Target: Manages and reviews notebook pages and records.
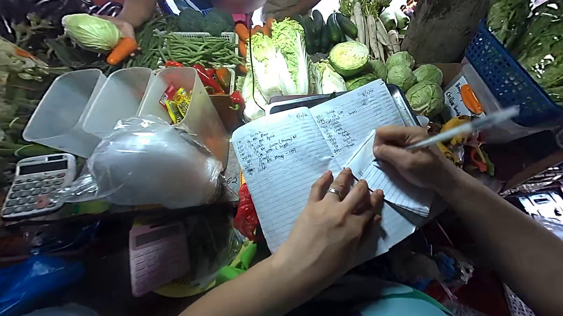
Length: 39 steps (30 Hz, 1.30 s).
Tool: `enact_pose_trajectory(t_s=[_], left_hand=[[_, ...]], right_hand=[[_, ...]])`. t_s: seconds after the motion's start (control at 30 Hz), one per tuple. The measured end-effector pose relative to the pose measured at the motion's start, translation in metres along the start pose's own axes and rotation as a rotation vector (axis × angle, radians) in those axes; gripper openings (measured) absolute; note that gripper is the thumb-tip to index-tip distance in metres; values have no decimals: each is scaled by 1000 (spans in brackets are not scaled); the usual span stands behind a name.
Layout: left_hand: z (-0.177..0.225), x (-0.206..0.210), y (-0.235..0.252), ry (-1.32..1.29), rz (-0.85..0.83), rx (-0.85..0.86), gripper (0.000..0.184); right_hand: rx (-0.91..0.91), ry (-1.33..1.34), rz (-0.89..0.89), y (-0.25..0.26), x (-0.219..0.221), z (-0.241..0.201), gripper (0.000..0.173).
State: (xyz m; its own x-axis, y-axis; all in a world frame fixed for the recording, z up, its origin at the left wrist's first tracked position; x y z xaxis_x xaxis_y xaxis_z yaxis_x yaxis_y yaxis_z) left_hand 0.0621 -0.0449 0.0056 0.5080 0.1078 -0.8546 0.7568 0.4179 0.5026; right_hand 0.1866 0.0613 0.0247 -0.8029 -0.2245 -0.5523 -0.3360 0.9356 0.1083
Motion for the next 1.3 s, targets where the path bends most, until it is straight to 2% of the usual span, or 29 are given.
enact_pose_trajectory(t_s=[0.1,0.3,0.43,0.53,0.6,0.7,0.87,1.3], left_hand=[[0,0,0,-8,5,-1,39],[-1,0,0,3,-6,-3,39],[0,0,1,27,7,-1,38],[1,1,0,49,5,-5,38],[1,2,0,58,-5,-8,40],[1,3,0,64,-6,-12,41],[-1,3,-1,49,-5,-8,40],[-4,3,-2,42,-1,-7,40]], right_hand=[[106,269,83,4,-18,11,24],[137,157,119,4,-17,8,24],[79,81,146,-3,-17,-4,14],[72,91,80,-6,-10,-9,10],[109,148,0,-5,-3,-4,5],[175,256,-65,-1,1,10,5],[211,362,-85,1,0,16,7],[201,377,-78,0,0,15,7]])
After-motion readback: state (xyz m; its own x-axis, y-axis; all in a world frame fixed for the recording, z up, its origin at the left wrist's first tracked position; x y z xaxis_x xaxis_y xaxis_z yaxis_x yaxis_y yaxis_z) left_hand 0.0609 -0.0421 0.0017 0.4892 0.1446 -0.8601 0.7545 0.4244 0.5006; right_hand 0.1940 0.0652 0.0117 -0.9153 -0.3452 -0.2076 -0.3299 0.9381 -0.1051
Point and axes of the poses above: each hand's wrist, its own y-axis towards the middle knuckle, its own x-axis out of the palm, z = x × y, the point moved 9 cm from there along y, towards the middle knuckle, and after that the axes turned 14 degrees about x, right-handed, at the moved point
